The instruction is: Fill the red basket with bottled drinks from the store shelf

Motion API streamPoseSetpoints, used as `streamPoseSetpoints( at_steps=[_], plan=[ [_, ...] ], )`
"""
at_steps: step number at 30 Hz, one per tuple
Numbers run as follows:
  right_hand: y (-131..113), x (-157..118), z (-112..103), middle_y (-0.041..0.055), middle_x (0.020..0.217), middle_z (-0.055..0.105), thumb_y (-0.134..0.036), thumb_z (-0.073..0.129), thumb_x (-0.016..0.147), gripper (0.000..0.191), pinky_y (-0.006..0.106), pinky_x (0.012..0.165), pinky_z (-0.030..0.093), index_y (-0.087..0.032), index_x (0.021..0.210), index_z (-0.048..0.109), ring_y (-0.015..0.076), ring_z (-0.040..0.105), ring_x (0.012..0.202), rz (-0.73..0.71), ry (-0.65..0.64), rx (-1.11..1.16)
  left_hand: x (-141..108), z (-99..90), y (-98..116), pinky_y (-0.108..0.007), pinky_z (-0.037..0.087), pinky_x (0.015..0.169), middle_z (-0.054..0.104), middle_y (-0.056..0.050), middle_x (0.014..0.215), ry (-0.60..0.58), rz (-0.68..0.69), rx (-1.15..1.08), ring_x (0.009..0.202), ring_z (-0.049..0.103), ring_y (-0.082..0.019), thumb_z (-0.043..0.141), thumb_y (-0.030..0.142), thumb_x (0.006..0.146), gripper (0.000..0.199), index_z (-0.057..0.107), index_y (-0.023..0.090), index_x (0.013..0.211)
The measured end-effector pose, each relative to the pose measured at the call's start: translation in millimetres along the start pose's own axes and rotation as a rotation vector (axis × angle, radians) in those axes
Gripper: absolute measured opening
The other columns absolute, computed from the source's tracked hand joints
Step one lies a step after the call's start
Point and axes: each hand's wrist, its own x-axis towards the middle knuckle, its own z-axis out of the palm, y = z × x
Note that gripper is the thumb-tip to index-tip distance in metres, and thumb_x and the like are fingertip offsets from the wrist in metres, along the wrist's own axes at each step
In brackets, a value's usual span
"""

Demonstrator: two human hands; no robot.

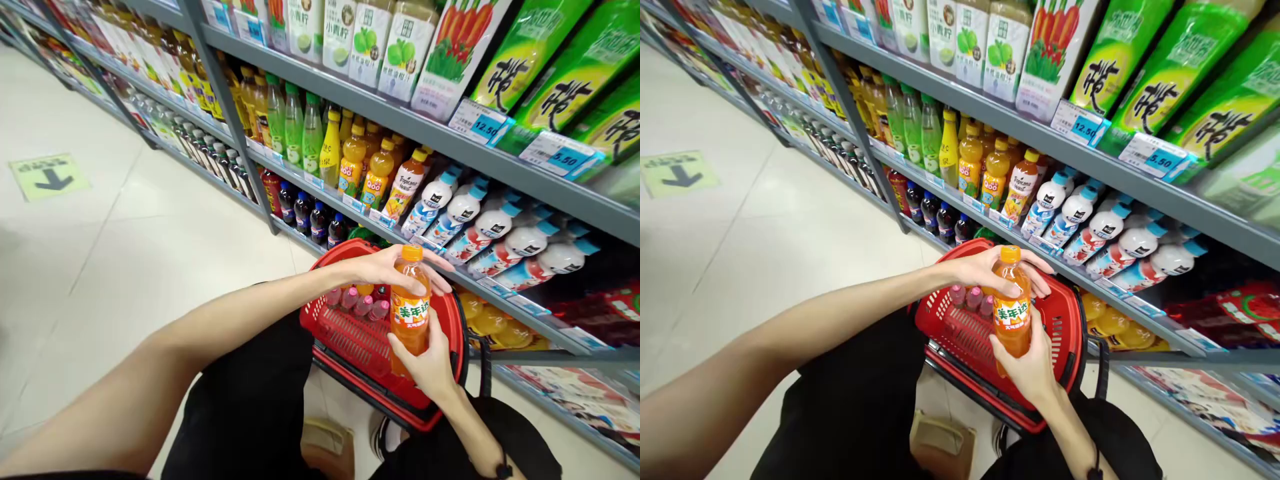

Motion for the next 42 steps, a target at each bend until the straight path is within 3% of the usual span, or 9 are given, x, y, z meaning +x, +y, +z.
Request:
streamPoseSetpoints(
  at_steps=[5,8,10,14,20,24,28,33,42],
  plan=[
    [-4.4,-1.3,9.7,0.0124,0.112,0.072,-0.045,0.083,0.083,0.065,0.037,0.083,0.062,-0.018,0.132,0.052,0.0262,0.073,0.095,0.023,-0.021,0.034,2.3,3.7,-4.1,-0.029,0.058,0.087,0.078,-0.008,0.095,0.196,0.032,-0.153,0.086,0.073,-0.016,0.081,0.035,0.080,0.031,0.075,0.014,0.102],
    [-3.8,-2.8,15.5,0.0127,0.115,0.072,-0.043,0.083,0.082,0.063,0.037,0.087,0.062,-0.018,0.132,0.053,0.0263,0.073,0.100,0.032,-0.069,0.074,-0.6,3.7,-2.4,-0.023,0.054,0.071,0.073,-0.004,0.076,0.324,0.053,-0.147,0.070,0.069,-0.012,0.075,0.041,0.087,0.029,0.075,0.013,0.089],
    [-1.2,-5.1,19.6,0.0127,0.119,0.071,-0.041,0.084,0.082,0.063,0.037,0.091,0.062,-0.019,0.133,0.053,0.0265,0.072,0.105,0.033,-0.103,0.119,-2.8,3.1,1.1,-0.022,0.053,0.070,0.073,-0.005,0.072,0.356,0.070,-0.134,0.069,0.070,-0.012,0.072,0.042,0.091,0.031,0.075,0.012,0.085],
    [3.9,-12.6,26.0,0.0133,0.125,0.070,-0.042,0.083,0.084,0.060,0.039,0.094,0.062,-0.021,0.132,0.055,0.0279,0.072,0.109,0.116,-0.210,0.263,-6.7,1.6,9.4,-0.022,0.055,0.075,0.075,-0.006,0.073,0.336,0.112,-0.164,0.070,0.072,-0.012,0.067,0.034,0.095,0.027,0.075,0.010,0.084],
    [-3.7,-17.4,28.9,0.0100,0.099,0.075,-0.054,0.081,0.084,0.058,0.045,0.075,0.067,-0.024,0.124,0.051,0.0292,0.076,0.082,0.303,-0.412,0.553,-12.0,-2.6,12.1,-0.028,0.058,0.083,0.078,-0.010,0.083,0.261,0.131,-0.234,0.079,0.074,-0.017,0.062,0.034,0.095,0.028,0.075,0.010,0.089],
    [-5.7,-12.6,29.4,0.0113,0.100,0.075,-0.056,0.083,0.080,0.065,0.046,0.081,0.066,-0.022,0.128,0.056,0.0326,0.076,0.095,0.237,-0.315,0.401,-14.9,-5.2,14.2,-0.035,0.057,0.095,0.079,-0.014,0.099,0.196,0.133,-0.238,0.092,0.074,-0.022,0.058,0.038,0.082,0.037,0.075,0.010,0.099],
    [-2.2,-11.2,29.4,0.0115,0.104,0.074,-0.048,0.084,0.081,0.059,0.047,0.091,0.064,-0.021,0.127,0.061,0.0326,0.073,0.106,0.159,-0.231,0.324,-15.9,-5.0,17.0,-0.043,0.052,0.107,0.078,-0.016,0.110,0.168,0.147,-0.283,0.104,0.072,-0.027,0.049,0.036,0.068,0.052,0.074,0.009,0.104],
    [-1.3,-12.8,28.9,0.0116,0.123,0.071,-0.031,0.087,0.080,0.060,0.038,0.100,0.061,-0.022,0.132,0.059,0.0266,0.073,0.111,0.084,-0.187,0.339,-14.8,-4.3,17.3,-0.042,0.050,0.109,0.077,-0.017,0.112,0.134,0.135,-0.278,0.108,0.070,-0.027,0.047,0.037,0.067,0.055,0.073,0.010,0.106],
    [3.2,-12.8,27.8,0.0117,0.132,0.068,-0.027,0.086,0.083,0.068,0.035,0.104,0.058,-0.023,0.143,0.054,0.0246,0.071,0.116,0.078,-0.219,0.327,-15.7,-4.9,15.4,-0.037,0.054,0.101,0.078,-0.016,0.107,0.152,0.124,-0.206,0.099,0.070,-0.024,0.048,0.041,0.069,0.053,0.073,0.011,0.105]
  ],
)
